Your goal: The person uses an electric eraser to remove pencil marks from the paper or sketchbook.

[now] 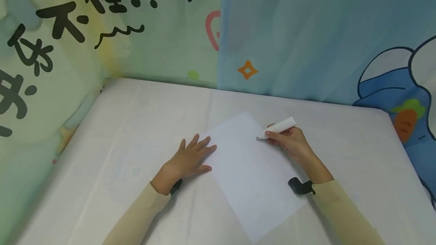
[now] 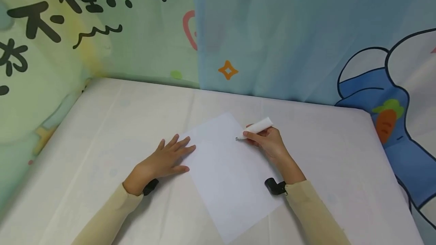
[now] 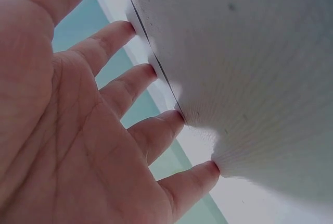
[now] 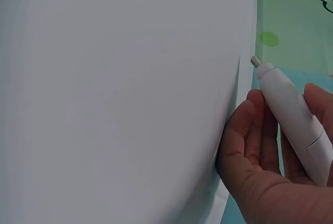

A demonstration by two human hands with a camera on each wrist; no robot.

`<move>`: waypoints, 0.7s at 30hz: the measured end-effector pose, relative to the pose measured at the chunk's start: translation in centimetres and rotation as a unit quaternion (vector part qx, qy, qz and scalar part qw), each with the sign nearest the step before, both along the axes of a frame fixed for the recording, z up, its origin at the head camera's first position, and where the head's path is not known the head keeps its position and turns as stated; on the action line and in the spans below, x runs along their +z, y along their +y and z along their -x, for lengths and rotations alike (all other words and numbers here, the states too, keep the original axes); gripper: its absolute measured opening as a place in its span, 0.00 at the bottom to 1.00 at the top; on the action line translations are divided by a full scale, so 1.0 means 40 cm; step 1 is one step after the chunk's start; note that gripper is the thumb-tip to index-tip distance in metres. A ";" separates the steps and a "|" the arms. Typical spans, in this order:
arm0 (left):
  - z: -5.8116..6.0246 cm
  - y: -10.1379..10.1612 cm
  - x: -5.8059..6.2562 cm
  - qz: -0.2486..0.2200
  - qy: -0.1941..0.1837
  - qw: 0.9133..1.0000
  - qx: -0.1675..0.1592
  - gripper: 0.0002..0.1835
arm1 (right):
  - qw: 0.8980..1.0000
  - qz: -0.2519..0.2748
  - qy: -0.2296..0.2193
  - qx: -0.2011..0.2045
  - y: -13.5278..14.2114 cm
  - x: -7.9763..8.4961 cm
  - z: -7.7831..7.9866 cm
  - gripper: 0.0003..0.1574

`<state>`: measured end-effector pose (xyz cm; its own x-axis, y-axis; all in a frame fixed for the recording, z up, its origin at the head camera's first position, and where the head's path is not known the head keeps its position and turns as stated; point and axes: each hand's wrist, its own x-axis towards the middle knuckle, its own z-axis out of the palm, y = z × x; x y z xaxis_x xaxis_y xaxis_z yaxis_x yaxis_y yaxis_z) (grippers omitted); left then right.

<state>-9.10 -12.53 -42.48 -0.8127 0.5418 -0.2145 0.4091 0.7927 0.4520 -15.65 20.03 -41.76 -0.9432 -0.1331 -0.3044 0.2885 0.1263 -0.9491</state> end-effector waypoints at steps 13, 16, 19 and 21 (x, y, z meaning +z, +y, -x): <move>0.000 0.003 -0.002 0.006 -0.005 1.000 -0.002 0.35 | 0.999 -0.037 0.005 -0.007 -0.003 -0.001 -0.009 0.26; 0.000 0.002 -0.001 0.009 -0.006 1.000 -0.001 0.35 | 0.999 -0.038 0.003 -0.008 -0.007 0.005 -0.006 0.27; 0.000 0.001 0.002 0.008 -0.004 1.000 -0.002 0.35 | 0.999 -0.050 0.006 -0.003 -0.012 0.010 -0.004 0.28; 0.001 0.000 0.004 0.007 -0.001 1.000 -0.001 0.35 | 0.998 -0.055 0.011 0.001 -0.013 0.012 -0.001 0.28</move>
<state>-9.13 -12.52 -42.32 -0.8108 0.5405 -0.2244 0.4097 0.7980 0.4419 -15.60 19.50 -41.28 -0.9497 -0.1016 -0.2961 0.2669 0.2313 -0.9356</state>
